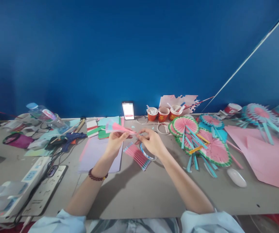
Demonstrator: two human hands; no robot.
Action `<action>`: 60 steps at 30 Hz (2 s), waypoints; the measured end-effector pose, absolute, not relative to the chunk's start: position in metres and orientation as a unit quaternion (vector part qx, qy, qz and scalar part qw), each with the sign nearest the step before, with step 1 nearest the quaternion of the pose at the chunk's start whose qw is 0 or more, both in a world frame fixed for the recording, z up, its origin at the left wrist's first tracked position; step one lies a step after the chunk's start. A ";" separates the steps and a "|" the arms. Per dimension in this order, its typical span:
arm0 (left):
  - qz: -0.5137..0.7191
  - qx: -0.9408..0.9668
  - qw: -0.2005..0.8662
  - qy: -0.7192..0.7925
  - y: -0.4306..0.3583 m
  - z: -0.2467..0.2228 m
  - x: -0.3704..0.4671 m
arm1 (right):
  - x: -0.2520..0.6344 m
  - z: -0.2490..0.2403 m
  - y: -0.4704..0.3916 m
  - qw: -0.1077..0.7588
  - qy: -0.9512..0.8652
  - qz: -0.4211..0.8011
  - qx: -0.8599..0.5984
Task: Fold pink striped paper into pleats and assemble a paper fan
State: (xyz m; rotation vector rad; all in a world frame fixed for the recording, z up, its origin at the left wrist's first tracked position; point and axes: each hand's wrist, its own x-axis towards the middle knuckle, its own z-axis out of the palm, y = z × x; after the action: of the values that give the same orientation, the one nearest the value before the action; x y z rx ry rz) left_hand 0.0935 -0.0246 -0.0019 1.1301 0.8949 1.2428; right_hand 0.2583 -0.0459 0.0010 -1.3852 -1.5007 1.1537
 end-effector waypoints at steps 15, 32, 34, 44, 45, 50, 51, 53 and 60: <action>0.546 0.477 0.546 0.420 -0.027 0.006 0.093 | 0.252 -0.001 -0.050 0.404 -0.600 0.450 -0.524; 0.527 0.469 0.566 0.427 -0.019 0.003 0.084 | 0.255 0.011 -0.052 0.419 -0.558 0.492 -0.520; 0.524 0.461 0.583 0.416 -0.019 0.002 0.085 | 0.254 0.012 -0.051 0.431 -0.552 0.494 -0.515; 0.507 0.448 0.633 0.376 -0.023 0.002 0.090 | 0.254 0.003 -0.049 0.453 -0.572 0.458 -0.507; 0.508 0.449 0.631 0.377 -0.023 0.002 0.090 | 0.255 0.003 -0.049 0.452 -0.573 0.456 -0.510; 0.529 0.449 0.592 0.410 -0.021 0.002 0.091 | 0.254 0.003 -0.050 0.430 -0.570 0.466 -0.523; 0.532 0.452 0.582 0.417 -0.021 0.002 0.091 | 0.254 0.002 -0.049 0.427 -0.566 0.474 -0.522; 0.537 0.463 0.563 0.426 -0.021 0.003 0.090 | 0.254 -0.002 -0.047 0.431 -0.556 0.488 -0.517; 0.545 0.480 0.533 0.434 -0.024 0.007 0.089 | 0.256 -0.007 -0.042 0.458 -0.555 0.450 -0.529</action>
State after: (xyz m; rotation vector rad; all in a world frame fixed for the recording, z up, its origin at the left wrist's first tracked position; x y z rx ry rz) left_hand 0.0887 -0.0240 0.0074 1.1434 1.0358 1.2994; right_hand 0.2557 -0.0421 -0.0072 -1.3032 -1.3663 1.1091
